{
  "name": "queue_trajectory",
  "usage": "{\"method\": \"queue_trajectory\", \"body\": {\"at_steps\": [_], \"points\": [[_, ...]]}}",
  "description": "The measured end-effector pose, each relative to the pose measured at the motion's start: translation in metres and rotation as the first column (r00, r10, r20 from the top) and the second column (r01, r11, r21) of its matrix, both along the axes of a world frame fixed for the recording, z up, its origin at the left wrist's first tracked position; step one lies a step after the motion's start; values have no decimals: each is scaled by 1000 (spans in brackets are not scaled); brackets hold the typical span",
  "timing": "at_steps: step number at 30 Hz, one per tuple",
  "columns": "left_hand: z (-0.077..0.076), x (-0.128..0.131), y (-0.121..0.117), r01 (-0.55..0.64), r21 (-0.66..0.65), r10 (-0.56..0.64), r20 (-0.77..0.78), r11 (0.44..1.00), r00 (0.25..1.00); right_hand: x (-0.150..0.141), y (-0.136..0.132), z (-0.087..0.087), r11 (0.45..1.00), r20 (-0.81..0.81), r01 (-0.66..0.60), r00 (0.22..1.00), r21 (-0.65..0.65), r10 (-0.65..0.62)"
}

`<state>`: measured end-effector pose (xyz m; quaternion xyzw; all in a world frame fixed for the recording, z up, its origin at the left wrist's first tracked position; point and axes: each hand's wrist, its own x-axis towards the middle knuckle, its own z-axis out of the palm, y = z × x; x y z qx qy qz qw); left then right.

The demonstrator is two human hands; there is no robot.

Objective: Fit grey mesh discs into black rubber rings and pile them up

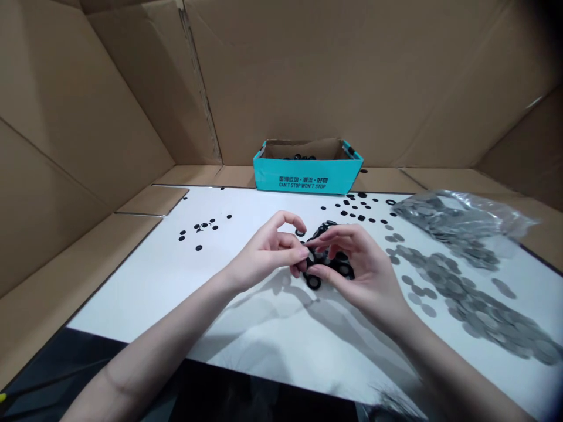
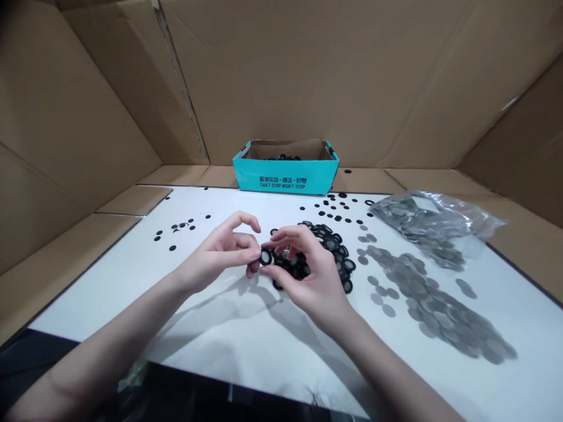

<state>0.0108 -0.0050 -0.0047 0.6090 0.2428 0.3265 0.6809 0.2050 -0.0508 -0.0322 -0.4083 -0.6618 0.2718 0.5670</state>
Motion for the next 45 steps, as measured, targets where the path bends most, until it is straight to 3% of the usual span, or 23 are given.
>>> {"method": "queue_trajectory", "body": {"at_steps": [4,7,11,16,18,20,25,27,30,34,40,45], "points": [[0,4,-1,2,-8,-1,23,1000,1000,-1,1,1,993,-126,-36,992,-110,22],[1,4,0,-45,28,45,-15,999,999,1,2,2,989,-132,-27,991,-148,7],[3,1,6,-132,87,138,-64,987,988,12,7,4,980,92,149,986,-135,-137],[14,4,27,-243,230,273,-106,942,956,38,20,1,934,411,354,859,-41,-307],[20,10,44,-271,356,335,-133,894,933,44,24,-1,916,488,396,812,-58,-320],[28,20,68,-298,557,462,-180,776,868,47,26,-4,902,548,423,775,-83,-313],[49,53,160,-328,742,669,-214,585,712,40,22,-4,893,590,440,748,-96,-305],[55,67,199,-257,792,708,-286,554,645,36,19,-3,894,578,433,760,-111,-296],[56,89,249,-66,798,690,-472,599,549,33,18,-4,883,536,458,773,-102,-339],[48,117,290,177,697,594,-695,695,406,37,19,-9,891,512,454,772,-29,-376],[36,142,318,369,492,444,-871,789,211,35,17,-12,871,513,491,748,-2,-421],[39,147,335,427,376,356,-926,822,128,30,14,-9,854,497,520,742,-5,-449]]}}
